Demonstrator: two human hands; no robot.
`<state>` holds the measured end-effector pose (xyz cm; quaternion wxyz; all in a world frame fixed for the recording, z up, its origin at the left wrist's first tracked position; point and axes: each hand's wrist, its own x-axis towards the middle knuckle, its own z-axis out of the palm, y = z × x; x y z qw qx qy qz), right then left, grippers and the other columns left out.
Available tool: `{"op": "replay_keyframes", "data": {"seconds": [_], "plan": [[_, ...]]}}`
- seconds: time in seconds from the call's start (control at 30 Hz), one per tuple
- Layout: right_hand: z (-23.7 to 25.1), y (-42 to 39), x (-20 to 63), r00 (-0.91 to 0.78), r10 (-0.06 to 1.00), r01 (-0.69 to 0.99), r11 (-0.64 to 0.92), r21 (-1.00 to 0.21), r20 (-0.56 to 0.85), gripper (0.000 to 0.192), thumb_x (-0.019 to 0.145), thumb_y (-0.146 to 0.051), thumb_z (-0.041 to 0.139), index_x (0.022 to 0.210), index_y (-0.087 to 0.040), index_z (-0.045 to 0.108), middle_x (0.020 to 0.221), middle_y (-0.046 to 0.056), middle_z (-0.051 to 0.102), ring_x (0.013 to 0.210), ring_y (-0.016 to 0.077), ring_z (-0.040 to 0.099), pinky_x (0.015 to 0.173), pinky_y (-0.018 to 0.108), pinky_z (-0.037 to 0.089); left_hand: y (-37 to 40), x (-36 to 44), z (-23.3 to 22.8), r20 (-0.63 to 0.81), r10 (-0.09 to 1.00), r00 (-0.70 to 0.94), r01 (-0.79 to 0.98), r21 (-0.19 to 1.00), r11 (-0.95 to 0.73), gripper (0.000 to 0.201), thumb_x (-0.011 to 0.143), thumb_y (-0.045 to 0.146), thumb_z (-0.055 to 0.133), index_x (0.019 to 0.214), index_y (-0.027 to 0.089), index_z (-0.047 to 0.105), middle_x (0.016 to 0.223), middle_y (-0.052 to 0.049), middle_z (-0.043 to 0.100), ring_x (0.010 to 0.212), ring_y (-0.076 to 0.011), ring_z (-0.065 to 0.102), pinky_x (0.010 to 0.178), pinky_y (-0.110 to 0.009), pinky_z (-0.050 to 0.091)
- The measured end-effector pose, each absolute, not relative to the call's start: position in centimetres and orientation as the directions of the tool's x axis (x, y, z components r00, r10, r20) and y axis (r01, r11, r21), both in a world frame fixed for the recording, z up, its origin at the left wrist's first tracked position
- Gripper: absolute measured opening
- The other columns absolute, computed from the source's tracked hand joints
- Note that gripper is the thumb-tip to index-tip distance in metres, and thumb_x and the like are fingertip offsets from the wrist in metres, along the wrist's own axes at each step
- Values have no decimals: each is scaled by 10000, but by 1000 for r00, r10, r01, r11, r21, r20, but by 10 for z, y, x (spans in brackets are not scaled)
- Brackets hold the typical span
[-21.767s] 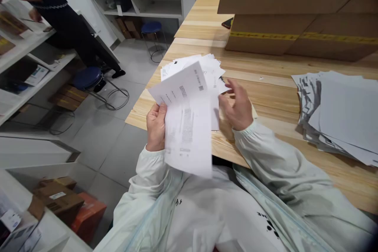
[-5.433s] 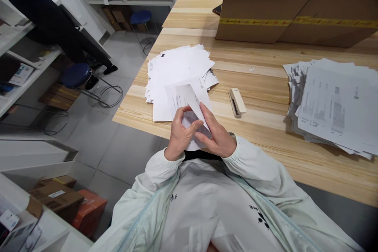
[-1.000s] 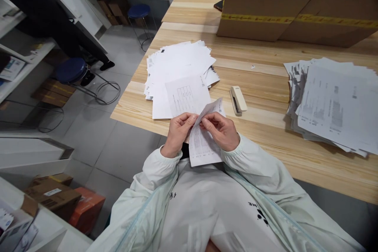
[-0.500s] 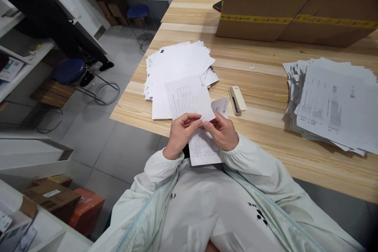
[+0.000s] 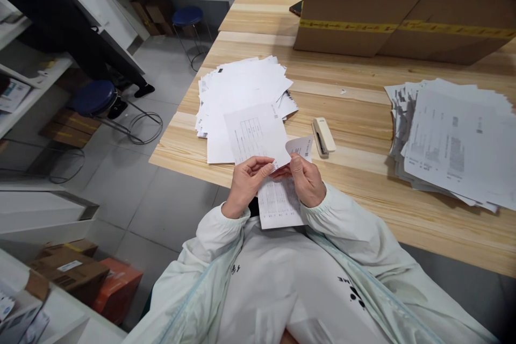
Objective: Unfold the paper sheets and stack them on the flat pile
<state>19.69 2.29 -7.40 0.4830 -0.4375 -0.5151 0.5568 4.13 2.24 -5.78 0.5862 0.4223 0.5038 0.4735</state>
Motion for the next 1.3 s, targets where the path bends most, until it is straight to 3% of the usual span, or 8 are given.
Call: {"op": "replay_keyframes", "data": {"seconds": [0.3,0.53,1.3], "plan": [[-71,21,198,-152,984,-98,-109,-989,-94,543,932,-685,434,962,-184,642,760,65,727,733,192,723,675,336,625,22,40,-59,-183,981,62,-119,975,189,291,743,420,803,911,187,756,882,-47,771,837,-174,705,837,-318,548],[-68,23,198,-176,979,-114,-127,-985,-106,518,899,-699,487,826,-202,615,745,54,718,703,195,707,658,346,618,22,38,-60,-178,981,74,-112,976,185,294,754,412,797,935,184,756,907,-51,771,846,-171,699,836,-315,550],[-71,25,201,-227,966,-146,-159,-976,-124,502,918,-660,492,848,-195,669,841,62,707,759,192,693,688,335,603,22,35,-61,-166,982,95,-84,981,174,298,767,422,780,952,189,755,946,-62,772,874,-189,704,854,-340,553]]}}
